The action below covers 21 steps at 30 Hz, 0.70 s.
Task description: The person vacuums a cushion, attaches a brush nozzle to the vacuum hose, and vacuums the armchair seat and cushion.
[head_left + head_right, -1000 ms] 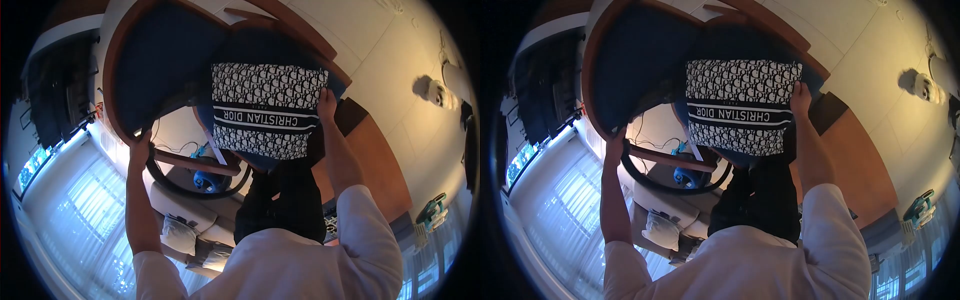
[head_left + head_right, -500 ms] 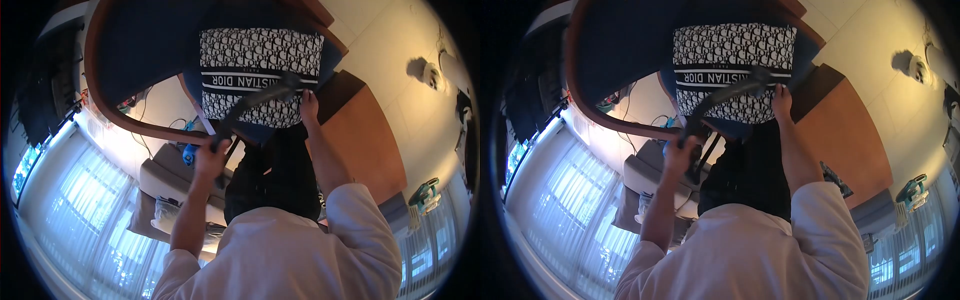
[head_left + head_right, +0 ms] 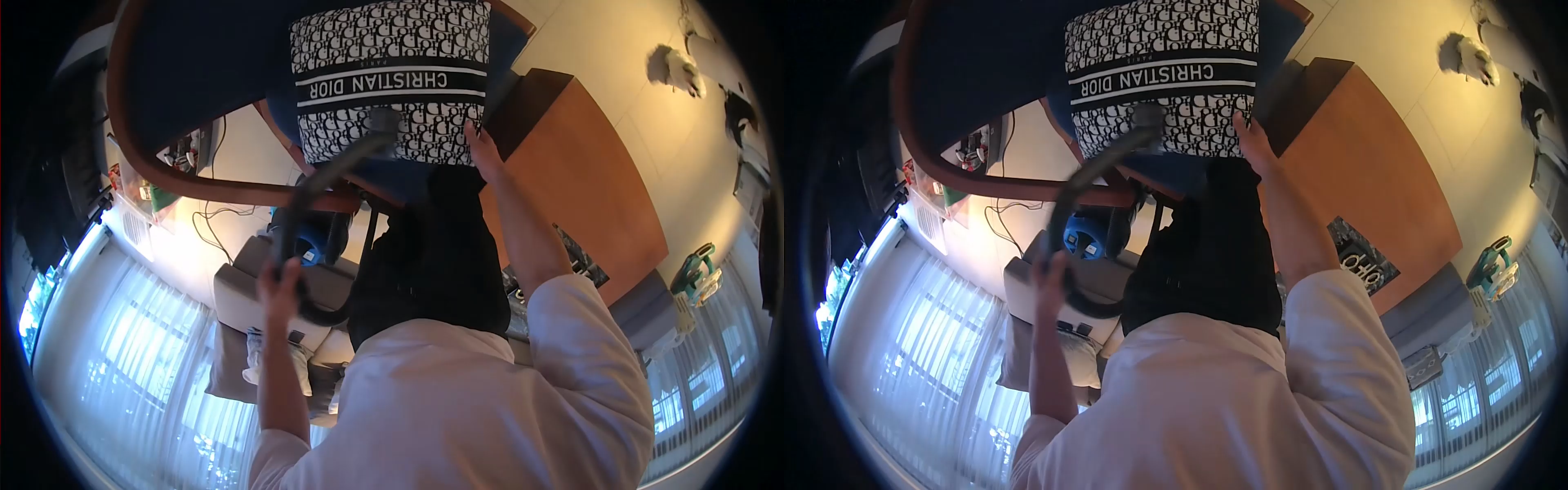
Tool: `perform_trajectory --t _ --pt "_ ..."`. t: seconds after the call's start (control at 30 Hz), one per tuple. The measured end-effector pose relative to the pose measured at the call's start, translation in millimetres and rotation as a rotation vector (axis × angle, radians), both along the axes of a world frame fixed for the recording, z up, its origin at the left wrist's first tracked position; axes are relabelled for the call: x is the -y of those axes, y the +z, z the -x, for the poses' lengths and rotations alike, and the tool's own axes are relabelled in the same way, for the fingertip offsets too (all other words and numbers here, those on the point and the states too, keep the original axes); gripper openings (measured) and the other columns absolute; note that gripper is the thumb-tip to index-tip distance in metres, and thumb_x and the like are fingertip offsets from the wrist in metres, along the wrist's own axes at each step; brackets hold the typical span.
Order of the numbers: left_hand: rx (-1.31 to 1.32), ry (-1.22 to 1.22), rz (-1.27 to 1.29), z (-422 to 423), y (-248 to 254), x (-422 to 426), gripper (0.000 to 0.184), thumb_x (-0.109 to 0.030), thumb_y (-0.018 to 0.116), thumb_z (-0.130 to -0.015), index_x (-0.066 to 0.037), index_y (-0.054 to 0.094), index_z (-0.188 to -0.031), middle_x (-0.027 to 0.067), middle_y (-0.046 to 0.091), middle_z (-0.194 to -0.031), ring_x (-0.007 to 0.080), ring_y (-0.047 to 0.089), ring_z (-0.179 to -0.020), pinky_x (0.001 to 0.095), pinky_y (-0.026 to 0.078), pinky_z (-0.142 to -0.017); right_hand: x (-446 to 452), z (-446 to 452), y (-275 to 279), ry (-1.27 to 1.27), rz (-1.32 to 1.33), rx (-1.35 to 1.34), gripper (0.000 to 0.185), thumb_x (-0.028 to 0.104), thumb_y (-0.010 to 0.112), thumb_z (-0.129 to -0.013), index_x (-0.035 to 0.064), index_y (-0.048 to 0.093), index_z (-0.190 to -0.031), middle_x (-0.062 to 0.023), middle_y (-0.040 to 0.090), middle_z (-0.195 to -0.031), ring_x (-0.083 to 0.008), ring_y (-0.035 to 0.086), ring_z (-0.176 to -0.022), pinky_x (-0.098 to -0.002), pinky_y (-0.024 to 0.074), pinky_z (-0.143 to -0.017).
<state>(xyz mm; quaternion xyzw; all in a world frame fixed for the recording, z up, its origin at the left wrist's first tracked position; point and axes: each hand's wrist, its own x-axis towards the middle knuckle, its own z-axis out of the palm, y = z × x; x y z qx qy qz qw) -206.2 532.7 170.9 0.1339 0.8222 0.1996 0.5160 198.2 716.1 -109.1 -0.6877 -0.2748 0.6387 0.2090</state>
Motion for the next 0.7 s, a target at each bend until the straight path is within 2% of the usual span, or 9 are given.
perform_trajectory --t 0.07,0.13,0.17,0.23,0.33,0.4,0.5,0.57,0.7 --pt "0.121 -0.186 -0.117 -56 -11 -27 0.04 -0.038 0.073 -0.091 -0.003 0.065 -0.109 -0.001 0.062 -0.076 0.0068 0.054 -0.067 0.0249 0.044 -0.06 13 1 7 -0.117 0.101 -0.231 0.05 0.041 0.05 -0.104 -0.0016 0.055 -0.13 -0.0116 0.065 -0.121 -0.0204 0.064 -0.107 -0.0345 0.0496 -0.094" --pt "0.072 -0.399 -0.064 -84 -34 -29 0.039 -0.033 0.071 -0.093 0.001 0.064 -0.11 0.0058 0.068 -0.079 0.0084 0.061 -0.075 0.0263 0.048 -0.066 23 -11 16 -0.223 0.024 -0.399 0.044 0.036 0.05 -0.105 -0.0013 0.056 -0.128 -0.0106 0.066 -0.118 -0.0197 0.065 -0.104 -0.0346 0.052 -0.091" --pt "0.086 -0.392 -0.07 -85 -41 -26 0.039 -0.033 0.071 -0.093 0.001 0.064 -0.11 0.0058 0.068 -0.079 0.0084 0.061 -0.075 0.0263 0.048 -0.066 24 -18 23 -0.327 -0.051 -0.568 0.039 0.031 0.049 -0.106 -0.0011 0.057 -0.125 -0.0095 0.067 -0.114 -0.019 0.066 -0.101 -0.0347 0.0544 -0.088" --pt "0.152 -0.242 -0.104 -79 -51 -15 0.035 -0.029 0.07 -0.094 0.001 0.064 -0.111 0.0062 0.068 -0.078 0.0086 0.062 -0.076 0.0263 0.049 -0.068 8 -4 62 -0.361 -0.066 -0.525 0.032 0.025 0.047 -0.107 -0.0003 0.058 -0.122 -0.0096 0.067 -0.111 -0.0202 0.067 -0.101 -0.038 0.0573 -0.085" --pt "0.016 -0.166 -0.209 -24 -90 41 0.034 -0.031 0.07 -0.093 -0.001 0.065 -0.109 0.0035 0.066 -0.076 0.0099 0.059 -0.066 0.0278 0.047 -0.061 -12 -2 69 -0.42 -0.023 -0.416 0.031 0.023 0.047 -0.106 -0.0005 0.055 -0.125 -0.0119 0.067 -0.113 -0.0229 0.069 -0.097 -0.0398 0.0592 -0.084" --pt "-0.22 -0.166 -0.137 19 -85 70 0.034 -0.033 0.069 -0.094 -0.001 0.065 -0.107 0.0017 0.063 -0.072 0.0096 0.055 -0.061 0.0282 0.045 -0.057 -23 -4 71 -0.438 -0.02 -0.447 0.033 0.024 0.049 -0.105 -0.0005 0.054 -0.127 -0.0134 0.067 -0.115 -0.0239 0.069 -0.1 -0.0401 0.0588 -0.086" --pt "-0.201 -0.065 -0.055 59 -43 90 0.037 -0.036 0.068 -0.094 -0.002 0.065 -0.107 0.0015 0.061 -0.069 0.0089 0.054 -0.061 0.0277 0.045 -0.057 -30 -1 88 -0.445 0.008 -0.48 0.031 0.023 0.049 -0.105 -0.001 0.055 -0.124 -0.0143 0.068 -0.113 -0.0263 0.07 -0.096 -0.0395 0.0596 -0.083" --pt "-0.317 -0.163 -0.089 64 -14 103 0.036 -0.037 0.069 -0.094 -0.002 0.066 -0.105 0.0015 0.061 -0.069 0.0087 0.054 -0.061 0.0277 0.045 -0.056 -26 -3 94 -0.502 0.118 -0.464 0.03 0.022 0.05 -0.105 -0.0024 0.056 -0.122 -0.0141 0.069 -0.112 -0.0263 0.071 -0.095 -0.0398 0.0597 -0.083" --pt "-0.278 -0.065 -0.206 28 16 94 0.038 -0.038 0.069 -0.093 -0.002 0.066 -0.104 0.0014 0.06 -0.067 0.0099 0.054 -0.058 0.0288 0.044 -0.053 -35 -22 83 -0.392 0.122 -0.61 0.025 0.024 0.056 -0.102 0.0018 0.06 -0.113 -0.0089 0.072 -0.1 -0.0213 0.072 -0.084 -0.038 0.0612 -0.064"
